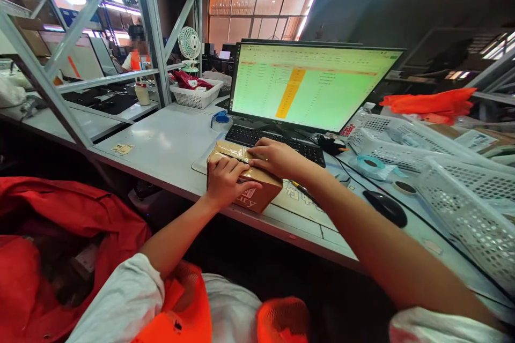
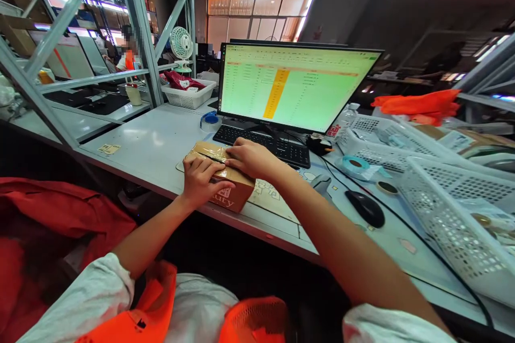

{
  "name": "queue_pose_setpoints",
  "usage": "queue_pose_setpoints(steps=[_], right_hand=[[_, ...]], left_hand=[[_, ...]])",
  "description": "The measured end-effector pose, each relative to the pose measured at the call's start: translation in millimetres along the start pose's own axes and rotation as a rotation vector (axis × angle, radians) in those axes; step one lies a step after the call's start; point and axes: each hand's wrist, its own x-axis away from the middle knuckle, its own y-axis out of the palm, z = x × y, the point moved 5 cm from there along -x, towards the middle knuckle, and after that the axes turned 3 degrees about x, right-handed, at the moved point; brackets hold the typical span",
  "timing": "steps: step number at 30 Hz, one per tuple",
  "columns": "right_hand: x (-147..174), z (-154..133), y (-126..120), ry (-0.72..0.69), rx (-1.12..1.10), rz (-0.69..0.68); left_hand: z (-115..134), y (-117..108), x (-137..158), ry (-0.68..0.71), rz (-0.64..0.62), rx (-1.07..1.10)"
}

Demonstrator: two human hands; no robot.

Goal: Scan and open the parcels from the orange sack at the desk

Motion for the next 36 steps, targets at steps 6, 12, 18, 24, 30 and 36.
queue_pose_setpoints(steps=[6,12,18,24,30,36], right_hand=[[0,-24,-11,0.029,0.352,-0.105],[-8,-14,-18,0.229,0.362,-0.076],[-33,37,-5,0.519,0.042,-0.045],[-46,57,21,0.462,-0.158,-0.168],[-50,63,26,0.5,-0.194,-0.183],[-44,67,28,0.499,-0.237,-0.152]], left_hand=[[-1,0,-2,0.008,0.029,0.033],[-5,8,-6,-0.053,-0.017,0.027],[11,-4,9,-0.068,-0.109,0.03],[6,-19,-39,0.04,-0.572,0.062],[-3,-14,-98,0.135,-1.013,0.041],[49,-31,-45,0.227,-0.58,-0.293]])
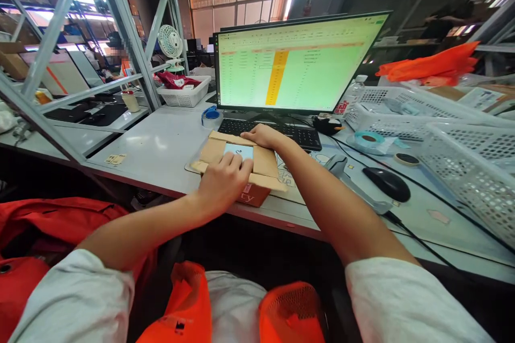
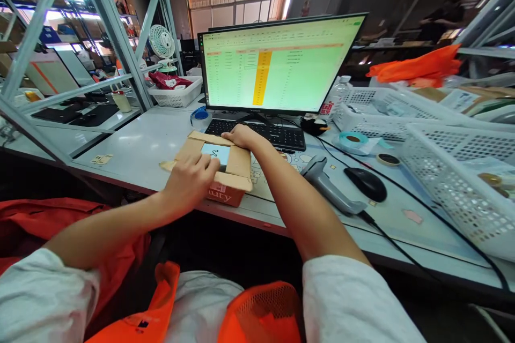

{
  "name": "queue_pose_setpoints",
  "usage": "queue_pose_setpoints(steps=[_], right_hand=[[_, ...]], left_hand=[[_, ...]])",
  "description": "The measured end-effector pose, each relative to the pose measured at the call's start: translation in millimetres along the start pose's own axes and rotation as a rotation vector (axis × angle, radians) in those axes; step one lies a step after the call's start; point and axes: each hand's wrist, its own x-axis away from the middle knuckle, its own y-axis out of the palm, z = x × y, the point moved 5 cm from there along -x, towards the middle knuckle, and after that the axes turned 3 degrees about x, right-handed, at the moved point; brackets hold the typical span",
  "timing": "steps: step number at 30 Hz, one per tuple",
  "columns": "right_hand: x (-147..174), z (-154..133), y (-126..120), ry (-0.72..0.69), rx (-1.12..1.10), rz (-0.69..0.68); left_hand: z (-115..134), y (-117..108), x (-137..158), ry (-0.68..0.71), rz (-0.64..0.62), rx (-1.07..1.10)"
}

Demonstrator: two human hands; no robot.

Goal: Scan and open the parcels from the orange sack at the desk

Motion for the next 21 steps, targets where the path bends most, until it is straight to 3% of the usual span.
queue_pose_setpoints(steps=[2,5,8,10,15,21], right_hand=[[1,-1,0,-0.011,-0.016,0.005],[1,-4,0,-0.002,-0.031,0.017],[1,-5,-1,0.003,-0.05,0.027],[2,-4,-1,0.001,-0.068,0.041],[5,-2,-2,-0.014,-0.162,0.126],[25,10,-9,0.009,-0.479,0.454]], left_hand=[[11,4,27,0.043,0.04,-0.014],[3,0,38,0.173,-0.048,0.149],[-27,-12,7,0.203,-0.227,0.434],[-47,-16,-24,0.186,-0.3,0.506],[-58,10,-70,0.203,-0.445,0.258],[-50,22,-65,0.222,-0.514,0.171]])
